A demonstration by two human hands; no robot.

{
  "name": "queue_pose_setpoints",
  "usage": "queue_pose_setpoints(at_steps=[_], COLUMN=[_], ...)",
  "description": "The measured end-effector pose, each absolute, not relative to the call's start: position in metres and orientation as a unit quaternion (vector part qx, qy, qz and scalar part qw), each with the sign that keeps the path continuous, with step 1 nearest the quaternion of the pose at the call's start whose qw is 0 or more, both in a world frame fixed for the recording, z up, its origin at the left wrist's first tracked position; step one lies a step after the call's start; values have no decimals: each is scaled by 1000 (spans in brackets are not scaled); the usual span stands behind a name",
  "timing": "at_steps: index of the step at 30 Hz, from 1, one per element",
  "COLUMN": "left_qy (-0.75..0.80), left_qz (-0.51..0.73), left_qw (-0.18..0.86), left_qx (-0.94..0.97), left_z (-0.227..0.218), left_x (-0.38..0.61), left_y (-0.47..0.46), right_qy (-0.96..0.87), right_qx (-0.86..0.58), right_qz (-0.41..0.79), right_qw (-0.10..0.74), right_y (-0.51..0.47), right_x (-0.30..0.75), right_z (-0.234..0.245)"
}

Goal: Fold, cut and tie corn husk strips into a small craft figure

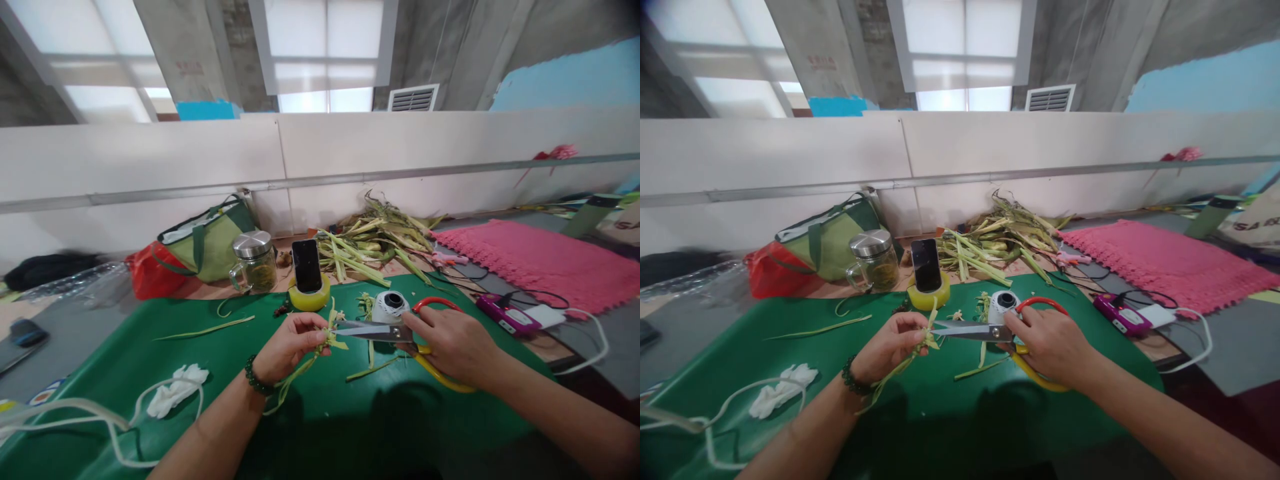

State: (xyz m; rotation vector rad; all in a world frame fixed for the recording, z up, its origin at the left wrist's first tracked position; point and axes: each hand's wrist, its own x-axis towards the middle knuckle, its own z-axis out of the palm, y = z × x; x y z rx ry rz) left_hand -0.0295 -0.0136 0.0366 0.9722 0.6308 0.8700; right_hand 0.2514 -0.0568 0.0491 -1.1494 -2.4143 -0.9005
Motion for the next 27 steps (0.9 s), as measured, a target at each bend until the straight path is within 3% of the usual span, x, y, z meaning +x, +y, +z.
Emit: queue_pose_setpoints(at_steps=[9,17,27], left_qy=[296,304,358], left_qz=[386,391,427], left_qw=[751,738,648], left_qx=[448,458,520], left_z=[35,36,40], left_x=[-29,-26,-22], left_y=[-15,-15,-16], right_qy=[-818,-814,-833], right_qx=[-378,-375,-386], right_qz=[-400,-411,-368], right_qw=[168,164,149], right_y=[-59,-59,-58], right_x=[253,250,247], right_z=[51,54,49])
